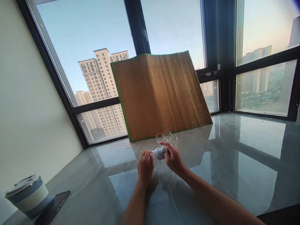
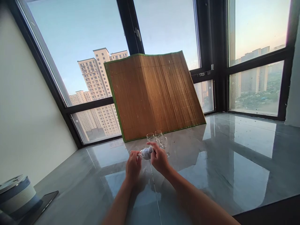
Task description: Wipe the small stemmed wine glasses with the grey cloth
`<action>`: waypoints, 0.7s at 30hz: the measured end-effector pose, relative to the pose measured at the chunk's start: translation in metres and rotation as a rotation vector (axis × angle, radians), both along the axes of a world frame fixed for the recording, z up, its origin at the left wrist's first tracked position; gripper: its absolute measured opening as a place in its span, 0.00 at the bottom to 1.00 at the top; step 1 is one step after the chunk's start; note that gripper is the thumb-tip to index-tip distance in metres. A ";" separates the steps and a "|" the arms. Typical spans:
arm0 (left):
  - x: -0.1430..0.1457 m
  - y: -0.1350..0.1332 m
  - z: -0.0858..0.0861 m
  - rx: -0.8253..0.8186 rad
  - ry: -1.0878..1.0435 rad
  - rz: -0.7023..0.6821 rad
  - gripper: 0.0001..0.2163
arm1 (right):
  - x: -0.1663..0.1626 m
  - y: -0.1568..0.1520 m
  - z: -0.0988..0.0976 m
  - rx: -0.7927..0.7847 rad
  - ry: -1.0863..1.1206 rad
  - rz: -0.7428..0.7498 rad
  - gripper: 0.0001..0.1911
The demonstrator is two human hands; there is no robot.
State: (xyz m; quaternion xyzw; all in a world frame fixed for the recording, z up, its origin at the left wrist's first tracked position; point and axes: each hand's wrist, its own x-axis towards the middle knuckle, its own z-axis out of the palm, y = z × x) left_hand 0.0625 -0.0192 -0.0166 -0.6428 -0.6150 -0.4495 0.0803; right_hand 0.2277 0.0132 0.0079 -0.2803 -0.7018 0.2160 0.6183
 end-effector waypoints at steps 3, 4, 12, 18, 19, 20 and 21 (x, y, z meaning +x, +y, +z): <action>-0.012 0.003 -0.002 0.038 -0.240 0.048 0.07 | 0.012 0.003 0.013 -0.087 0.177 -0.016 0.23; -0.016 0.004 -0.002 0.056 -0.360 0.076 0.06 | 0.018 0.006 0.018 -0.122 0.257 -0.036 0.22; -0.021 0.004 0.015 -0.065 -0.881 -0.075 0.14 | 0.034 0.024 0.024 -0.217 0.435 -0.094 0.21; -0.006 -0.010 0.038 -0.231 -1.477 -0.535 0.18 | 0.014 0.013 0.017 -0.203 0.183 -0.004 0.25; -0.004 -0.011 0.039 -0.209 -1.504 -0.532 0.17 | 0.012 0.013 0.015 -0.203 0.160 0.026 0.25; -0.003 -0.010 0.040 -0.190 -1.518 -0.521 0.17 | 0.010 0.013 0.013 -0.203 0.141 0.057 0.26; -0.001 -0.010 0.039 -0.176 -1.518 -0.506 0.17 | 0.008 0.013 0.011 -0.202 0.125 0.083 0.27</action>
